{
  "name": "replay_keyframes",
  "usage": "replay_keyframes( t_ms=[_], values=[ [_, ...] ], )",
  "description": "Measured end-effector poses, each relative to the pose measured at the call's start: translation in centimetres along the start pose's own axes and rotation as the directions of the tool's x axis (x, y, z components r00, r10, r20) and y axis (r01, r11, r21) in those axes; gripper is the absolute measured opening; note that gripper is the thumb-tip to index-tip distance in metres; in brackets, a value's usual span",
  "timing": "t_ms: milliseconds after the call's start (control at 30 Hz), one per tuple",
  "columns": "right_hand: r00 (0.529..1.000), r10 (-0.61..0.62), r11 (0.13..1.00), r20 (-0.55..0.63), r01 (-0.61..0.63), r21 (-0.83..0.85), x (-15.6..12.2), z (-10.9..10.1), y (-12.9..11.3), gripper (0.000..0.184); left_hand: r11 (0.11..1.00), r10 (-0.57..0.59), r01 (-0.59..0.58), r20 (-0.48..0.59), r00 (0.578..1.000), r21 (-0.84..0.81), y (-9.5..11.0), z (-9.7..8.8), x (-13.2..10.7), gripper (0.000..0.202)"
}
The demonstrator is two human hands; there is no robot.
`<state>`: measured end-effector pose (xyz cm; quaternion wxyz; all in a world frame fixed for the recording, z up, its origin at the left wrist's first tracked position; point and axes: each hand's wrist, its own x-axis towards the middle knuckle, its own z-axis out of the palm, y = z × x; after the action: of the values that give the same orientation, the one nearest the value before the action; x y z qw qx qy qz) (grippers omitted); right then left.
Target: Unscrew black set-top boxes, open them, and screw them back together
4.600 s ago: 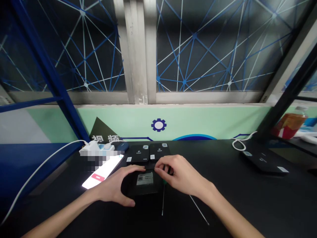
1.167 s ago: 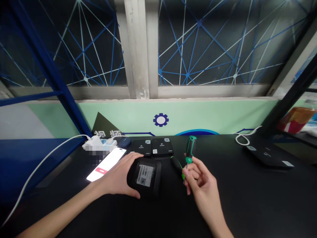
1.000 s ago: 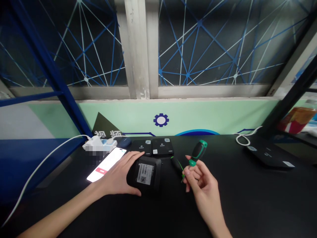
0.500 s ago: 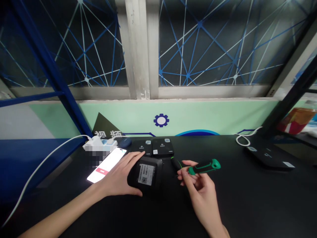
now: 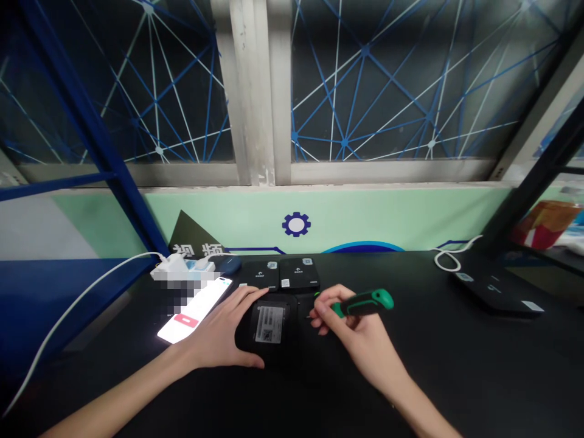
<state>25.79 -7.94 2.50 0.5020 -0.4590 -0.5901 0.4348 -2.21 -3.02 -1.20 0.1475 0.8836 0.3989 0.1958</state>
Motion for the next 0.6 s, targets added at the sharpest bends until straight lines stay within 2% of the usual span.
replay_keyframes(
  t_ms=[100, 267, 400, 600],
  values=[
    [0.995, 0.001, 1.0, 0.098, -0.004, 0.026, 2.6, 0.1, -0.6, 0.033, 1.0, 0.002, -0.002, 0.006, 1.0, -0.017, 0.0, 0.2, 0.0, 0.114],
    [0.976, 0.015, 0.995, 0.216, -0.037, 0.096, 7.0, 1.1, 1.1, 0.042, 0.998, -0.028, 0.03, 0.028, 0.999, -0.049, -0.1, 0.3, 0.0, 0.113],
    [0.98, 0.052, 0.985, 0.193, -0.082, 0.154, 8.6, 1.9, 2.8, 0.052, 0.997, -0.043, 0.046, 0.051, 0.998, -0.055, -0.1, 0.4, 0.0, 0.111],
    [0.99, 0.082, 0.975, 0.115, -0.104, 0.197, 8.9, 1.9, 3.9, 0.052, 0.997, -0.05, 0.054, 0.067, 0.996, -0.049, 0.0, 0.3, 0.1, 0.108]
  ],
)
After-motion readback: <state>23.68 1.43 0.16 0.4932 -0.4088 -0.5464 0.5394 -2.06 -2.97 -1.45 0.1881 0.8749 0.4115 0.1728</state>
